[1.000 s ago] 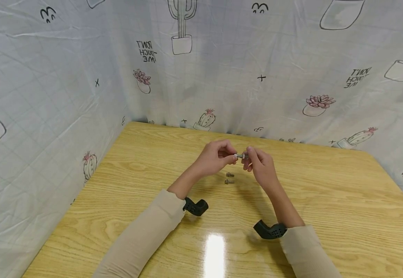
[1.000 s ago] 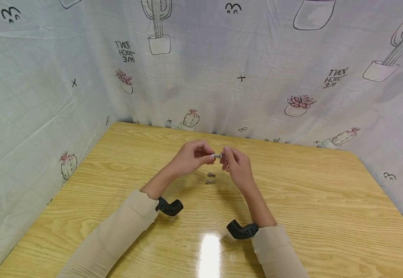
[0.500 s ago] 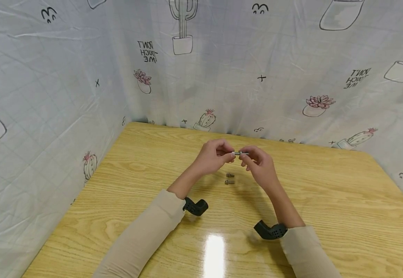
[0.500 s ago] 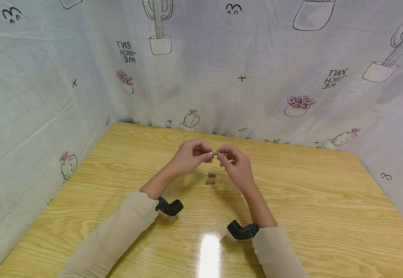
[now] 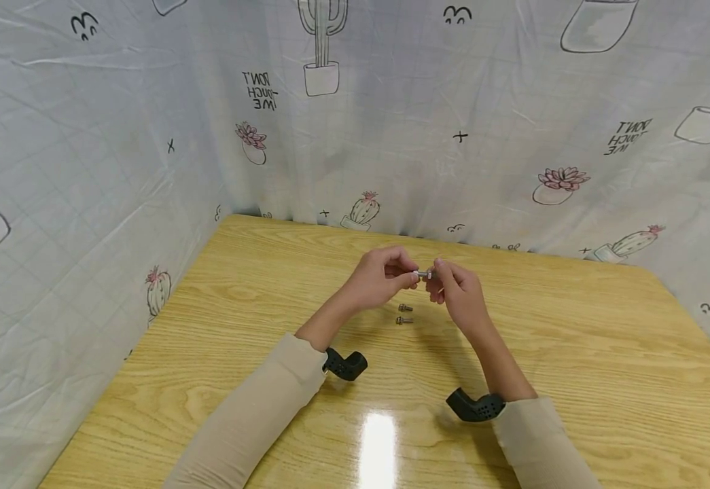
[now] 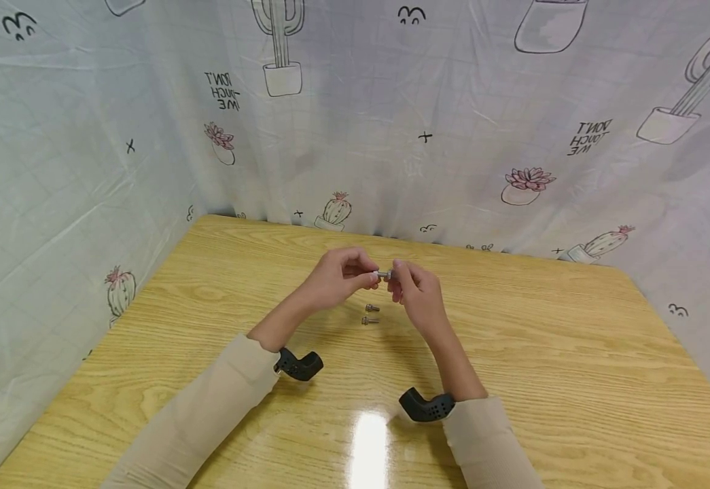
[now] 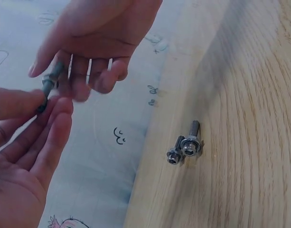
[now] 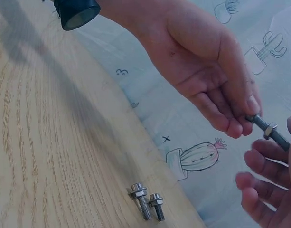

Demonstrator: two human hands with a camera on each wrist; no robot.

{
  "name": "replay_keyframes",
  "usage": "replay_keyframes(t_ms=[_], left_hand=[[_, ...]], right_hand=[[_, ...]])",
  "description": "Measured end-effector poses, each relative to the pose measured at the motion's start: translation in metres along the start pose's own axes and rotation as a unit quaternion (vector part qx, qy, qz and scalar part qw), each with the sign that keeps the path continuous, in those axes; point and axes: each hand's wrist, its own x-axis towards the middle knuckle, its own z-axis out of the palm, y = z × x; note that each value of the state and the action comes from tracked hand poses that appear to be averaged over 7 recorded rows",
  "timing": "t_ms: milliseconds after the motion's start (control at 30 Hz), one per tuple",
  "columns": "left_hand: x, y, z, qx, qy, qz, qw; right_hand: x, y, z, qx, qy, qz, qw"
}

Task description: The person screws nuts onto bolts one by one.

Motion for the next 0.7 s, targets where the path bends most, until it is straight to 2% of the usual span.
replay_keyframes(t_ms=[167,300,500,700], left_hand=[[0.0,-0.002,-0.002,0.002,0.027,-0.011,0.9996],[0.0,-0.002,-0.002,-0.001,0.036,-0.017,0.9992],[0.0,-0.001,-0.002,-0.007,0.032,-0.02,0.9993],[-0.002,0.002,0.0,-0.007,0.015,0.0,0.9999]], right_hand=[[0.0,0.002,0.0,0.012,0.001,-0.028,1.0],[0.0,0.001,0.001,0.013,-0.005,-0.05,0.999],[-0.007,-0.021,0.002,-0.009,-0.003,-0.044,0.999],[-0.008,-0.031,0.003,-0.015,0.002,-0.017,1.0]])
